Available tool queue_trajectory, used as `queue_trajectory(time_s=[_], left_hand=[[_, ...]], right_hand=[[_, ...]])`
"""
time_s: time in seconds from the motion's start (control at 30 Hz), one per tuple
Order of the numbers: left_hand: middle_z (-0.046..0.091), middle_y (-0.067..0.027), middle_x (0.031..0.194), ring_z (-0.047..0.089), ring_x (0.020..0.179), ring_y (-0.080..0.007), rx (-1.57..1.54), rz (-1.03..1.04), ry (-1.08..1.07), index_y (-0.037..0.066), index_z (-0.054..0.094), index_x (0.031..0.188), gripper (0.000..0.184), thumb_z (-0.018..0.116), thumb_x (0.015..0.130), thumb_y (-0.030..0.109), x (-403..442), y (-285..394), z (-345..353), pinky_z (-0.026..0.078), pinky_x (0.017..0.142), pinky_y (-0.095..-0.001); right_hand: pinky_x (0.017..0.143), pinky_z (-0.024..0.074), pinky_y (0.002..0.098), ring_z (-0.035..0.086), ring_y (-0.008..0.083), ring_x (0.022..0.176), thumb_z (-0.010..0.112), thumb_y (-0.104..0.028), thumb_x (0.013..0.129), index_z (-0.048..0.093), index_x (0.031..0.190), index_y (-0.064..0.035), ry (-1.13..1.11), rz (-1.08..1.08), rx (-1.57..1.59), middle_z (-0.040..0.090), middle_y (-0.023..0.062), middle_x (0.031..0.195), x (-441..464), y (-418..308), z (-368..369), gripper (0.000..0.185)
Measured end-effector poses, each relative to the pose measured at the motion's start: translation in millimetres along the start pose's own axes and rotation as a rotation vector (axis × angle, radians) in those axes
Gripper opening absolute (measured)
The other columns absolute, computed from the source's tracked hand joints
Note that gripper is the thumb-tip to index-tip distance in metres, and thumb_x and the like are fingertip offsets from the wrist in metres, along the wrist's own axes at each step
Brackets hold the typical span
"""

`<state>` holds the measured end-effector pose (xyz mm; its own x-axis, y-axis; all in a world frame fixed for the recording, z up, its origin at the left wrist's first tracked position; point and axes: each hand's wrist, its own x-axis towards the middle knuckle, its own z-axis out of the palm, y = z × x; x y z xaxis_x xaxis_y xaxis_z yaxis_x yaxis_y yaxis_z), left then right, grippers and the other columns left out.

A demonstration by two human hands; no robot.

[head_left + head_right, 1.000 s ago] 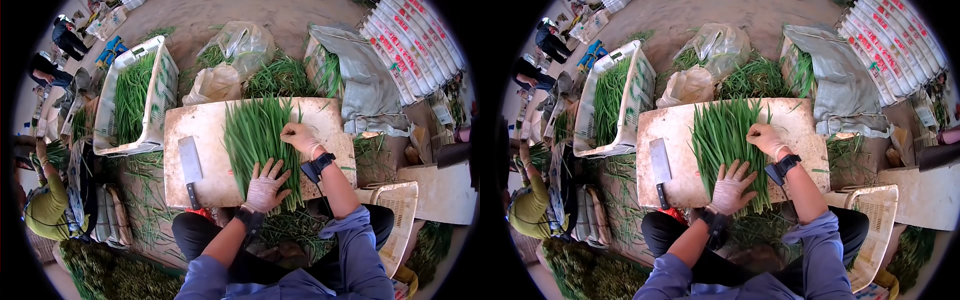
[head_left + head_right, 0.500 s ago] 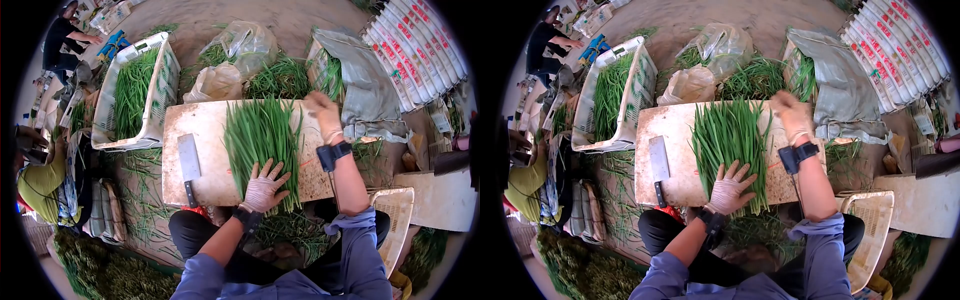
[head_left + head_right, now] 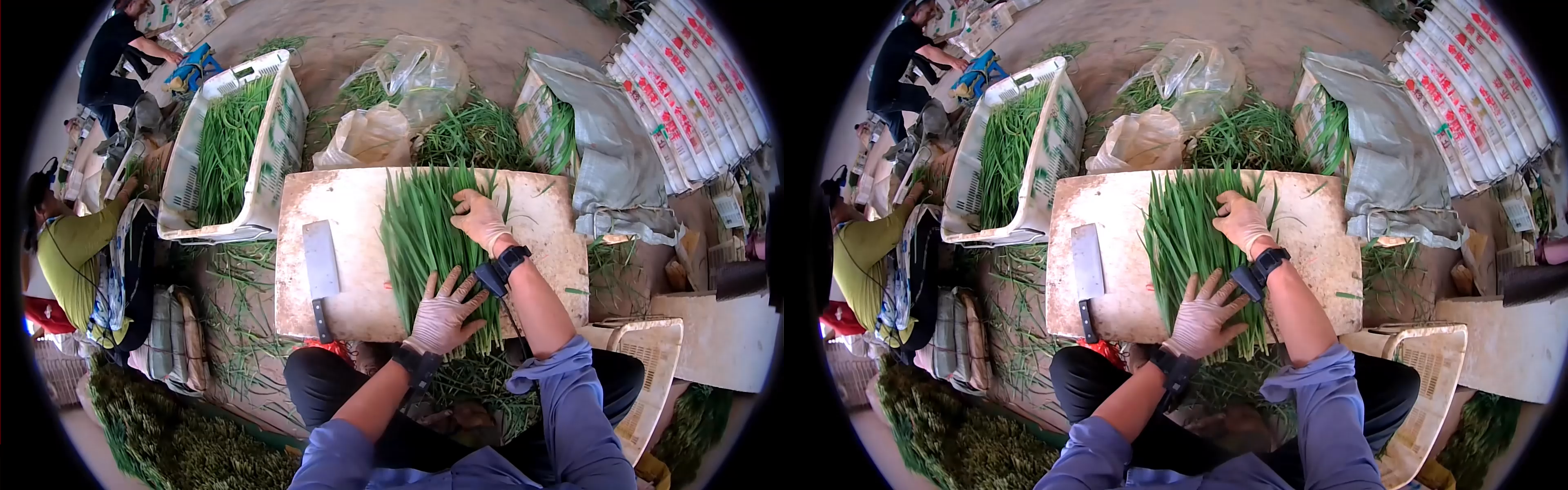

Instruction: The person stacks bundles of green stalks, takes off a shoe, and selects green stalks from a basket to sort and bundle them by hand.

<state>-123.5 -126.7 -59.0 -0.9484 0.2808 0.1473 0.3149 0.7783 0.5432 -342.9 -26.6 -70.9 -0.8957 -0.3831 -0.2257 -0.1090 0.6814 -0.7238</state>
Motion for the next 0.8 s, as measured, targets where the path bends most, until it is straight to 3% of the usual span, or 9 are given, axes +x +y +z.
queue_trajectory(time_s=[0.1,0.23,0.33,0.37,0.47,0.5,0.63,0.73,0.8], left_hand=[[0.056,-0.0120,0.151,0.041,0.149,-0.0409,-0.006,0.006,0.021,0.023,0.067,0.140,0.060,0.079,0.085,0.044,-1.0,-0.6,1.9,0.025,0.121,-0.0668],[0.055,-0.0118,0.154,0.041,0.149,-0.0400,0.001,0.004,0.015,0.023,0.067,0.141,0.061,0.079,0.085,0.044,-0.5,0.1,0.2,0.025,0.122,-0.0661],[0.053,-0.0116,0.155,0.041,0.149,-0.0394,-0.006,0.001,0.011,0.024,0.067,0.141,0.061,0.079,0.085,0.045,-0.1,0.0,-1.0,0.025,0.122,-0.0657],[0.053,-0.0115,0.155,0.040,0.149,-0.0392,-0.005,-0.002,0.010,0.024,0.067,0.141,0.061,0.079,0.085,0.045,0.0,-0.2,-1.1,0.025,0.122,-0.0656],[0.052,-0.0112,0.156,0.040,0.150,-0.0388,-0.005,-0.007,0.004,0.024,0.067,0.141,0.061,0.078,0.085,0.045,0.0,1.2,-0.1,0.024,0.123,-0.0651],[0.052,-0.0112,0.156,0.040,0.150,-0.0387,-0.006,-0.008,0.005,0.024,0.067,0.141,0.061,0.078,0.085,0.046,-0.1,1.4,0.1,0.023,0.123,-0.0650],[0.051,-0.0114,0.157,0.039,0.150,-0.0382,0.000,-0.005,0.015,0.024,0.067,0.141,0.061,0.079,0.085,0.046,-0.6,1.1,1.4,0.022,0.124,-0.0647],[0.051,-0.0115,0.157,0.039,0.150,-0.0380,0.007,-0.015,0.009,0.024,0.067,0.141,0.061,0.079,0.085,0.046,-0.8,1.1,1.5,0.022,0.124,-0.0648],[0.051,-0.0116,0.156,0.039,0.150,-0.0379,0.009,-0.018,0.006,0.024,0.067,0.141,0.061,0.079,0.086,0.046,-0.7,1.8,2.0,0.022,0.124,-0.0650]], right_hand=[[0.087,0.0567,0.0369,0.074,0.0275,0.097,0.077,-0.016,0.086,0.070,0.120,0.0019,-0.021,-0.006,0.101,0.077,0.0154,0.102,1.0,8.2,-1.2,0.039],[0.084,0.0554,0.0356,0.071,0.0224,0.094,0.073,-0.014,0.092,0.070,0.110,0.0053,-0.034,-0.048,0.195,0.077,0.0129,0.101,-9.9,19.4,-12.3,0.027],[0.084,0.0551,0.0339,0.071,0.0206,0.096,0.069,-0.016,0.099,0.068,0.116,0.0052,-0.110,-0.093,0.357,0.077,0.0125,0.103,-26.5,18.1,-26.5,0.028],[0.075,0.0553,0.0318,0.072,0.0193,0.090,0.061,-0.021,0.106,0.062,0.117,0.0029,-0.077,-0.039,0.431,0.076,0.0120,0.101,-35.2,15.4,-25.5,0.026],[0.067,0.0553,0.0295,0.073,0.0155,0.081,0.055,-0.027,0.111,0.058,0.111,-0.0048,-0.206,0.130,0.471,0.076,0.0064,0.098,-47.7,7.5,-38.7,0.022],[0.060,0.0525,0.0273,0.071,0.0151,0.071,0.052,-0.030,0.112,0.057,0.113,-0.0051,-0.167,0.151,0.529,0.074,0.0054,0.090,-52.8,0.7,-39.3,0.025],[0.056,0.0504,0.0285,0.069,0.0158,0.067,0.053,-0.030,0.111,0.059,0.105,-0.0069,-0.126,0.251,0.673,0.065,0.0021,0.077,-62.3,-4.3,-38.2,0.024],[0.058,0.0508,0.0279,0.068,0.0148,0.067,0.057,-0.031,0.109,0.061,0.105,-0.0080,-0.214,0.257,0.668,0.065,0.0004,0.077,-65.7,-2.5,-34.7,0.024],[0.062,0.0517,0.0271,0.070,0.0124,0.078,0.061,-0.030,0.108,0.062,0.107,-0.0093,-0.226,0.273,0.637,0.070,-0.0007,0.086,-66.6,-1.9,-33.8,0.021]])
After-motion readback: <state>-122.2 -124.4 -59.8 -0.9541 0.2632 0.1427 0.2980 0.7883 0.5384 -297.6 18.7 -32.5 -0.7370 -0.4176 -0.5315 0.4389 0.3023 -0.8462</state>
